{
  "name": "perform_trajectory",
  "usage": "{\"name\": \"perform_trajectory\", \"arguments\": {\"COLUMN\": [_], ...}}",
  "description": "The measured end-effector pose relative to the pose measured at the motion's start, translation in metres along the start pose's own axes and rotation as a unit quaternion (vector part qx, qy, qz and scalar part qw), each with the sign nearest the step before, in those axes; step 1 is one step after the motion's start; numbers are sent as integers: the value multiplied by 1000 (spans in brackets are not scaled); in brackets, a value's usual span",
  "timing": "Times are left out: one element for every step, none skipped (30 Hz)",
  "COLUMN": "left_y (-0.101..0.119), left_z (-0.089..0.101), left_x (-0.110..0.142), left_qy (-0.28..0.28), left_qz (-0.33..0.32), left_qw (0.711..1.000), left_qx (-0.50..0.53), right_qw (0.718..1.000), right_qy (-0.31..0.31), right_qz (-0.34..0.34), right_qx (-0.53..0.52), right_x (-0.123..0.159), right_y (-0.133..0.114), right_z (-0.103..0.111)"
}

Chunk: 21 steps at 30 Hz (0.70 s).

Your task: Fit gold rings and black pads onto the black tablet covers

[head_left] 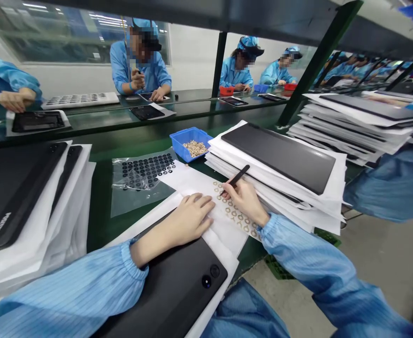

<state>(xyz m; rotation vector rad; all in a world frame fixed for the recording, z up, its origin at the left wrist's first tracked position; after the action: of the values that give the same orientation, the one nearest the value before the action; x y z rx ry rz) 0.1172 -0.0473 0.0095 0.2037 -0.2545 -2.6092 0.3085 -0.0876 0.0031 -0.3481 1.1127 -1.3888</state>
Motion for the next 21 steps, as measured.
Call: {"name": "perform_trajectory", "arguments": {"left_y": [0, 0, 1, 1, 1, 0, 0, -1, -2, -3, -4, -3, -2, 0, 4, 8, 13, 18, 23, 27, 31], "left_z": [0, 0, 0, 0, -1, -1, -1, -1, -1, -1, 0, 1, 2, 4, 6, 8, 10, 11, 13, 14, 16], "left_x": [0, 1, 0, 0, -1, -3, -4, -6, -5, -3, 2, 10, 21, 34, 49, 65, 80, 93, 103, 110, 114], "left_qy": [-1, -2, -4, -7, -9, -10, -12, -12, -7, 1, 11, 24, 39, 51, 59, 61, 58, 52, 42, 32, 23], "left_qz": [1, 1, 0, 0, 0, 0, 2, 4, 4, 1, -3, -8, -10, -8, -6, -2, -10, -26, -49, -75, -96], "left_qw": [1000, 1000, 1000, 1000, 1000, 1000, 1000, 1000, 1000, 1000, 999, 998, 997, 995, 993, 991, 992, 993, 994, 993, 993], "left_qx": [-2, -4, -4, -2, 1, 5, 10, 15, 21, 28, 38, 52, 70, 89, 106, 115, 114, 106, 94, 81, 72], "right_qw": [1000, 1000, 1000, 999, 997, 994, 989, 983, 975, 965, 956, 949, 945, 944, 946, 949, 952, 954, 955, 955, 954], "right_qy": [0, 3, 8, 13, 16, 19, 15, 5, -10, -20, -24, -21, -12, 2, 13, 19, 20, 19, 19, 21, 25], "right_qz": [-2, -3, -4, -4, -4, -7, -17, -33, -57, -83, -108, -128, -143, -152, -156, -157, -155, -151, -147, -142, -139], "right_qx": [-5, -13, -27, -47, -75, -108, -146, -183, -216, -246, -270, -286, -293, -291, -283, -272, -263, -258, -258, -260, -263], "right_x": [1, 3, 8, 14, 23, 33, 44, 56, 68, 80, 92, 101, 109, 115, 119, 121, 122, 122, 122, 122, 122], "right_y": [-3, -7, -13, -21, -29, -39, -48, -56, -63, -69, -72, -73, -73, -72, -70, -69, -68, -67, -67, -67, -67], "right_z": [1, 3, 5, 7, 8, 9, 8, 6, 3, -2, -7, -12, -17, -21, -24, -26, -27, -27, -27, -26, -26]}}
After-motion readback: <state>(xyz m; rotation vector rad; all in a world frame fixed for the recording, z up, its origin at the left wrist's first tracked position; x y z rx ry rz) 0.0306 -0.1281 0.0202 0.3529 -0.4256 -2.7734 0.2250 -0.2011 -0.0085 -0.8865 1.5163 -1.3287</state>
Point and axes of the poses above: each hand's wrist, its own x-axis away from the middle knuckle, its own z-axis out of the back of the hand, y = z × x, the point moved 1 cm from there along -x, towards the middle knuckle, and after that the axes turned 12 degrees about z, right-handed, at the moved point
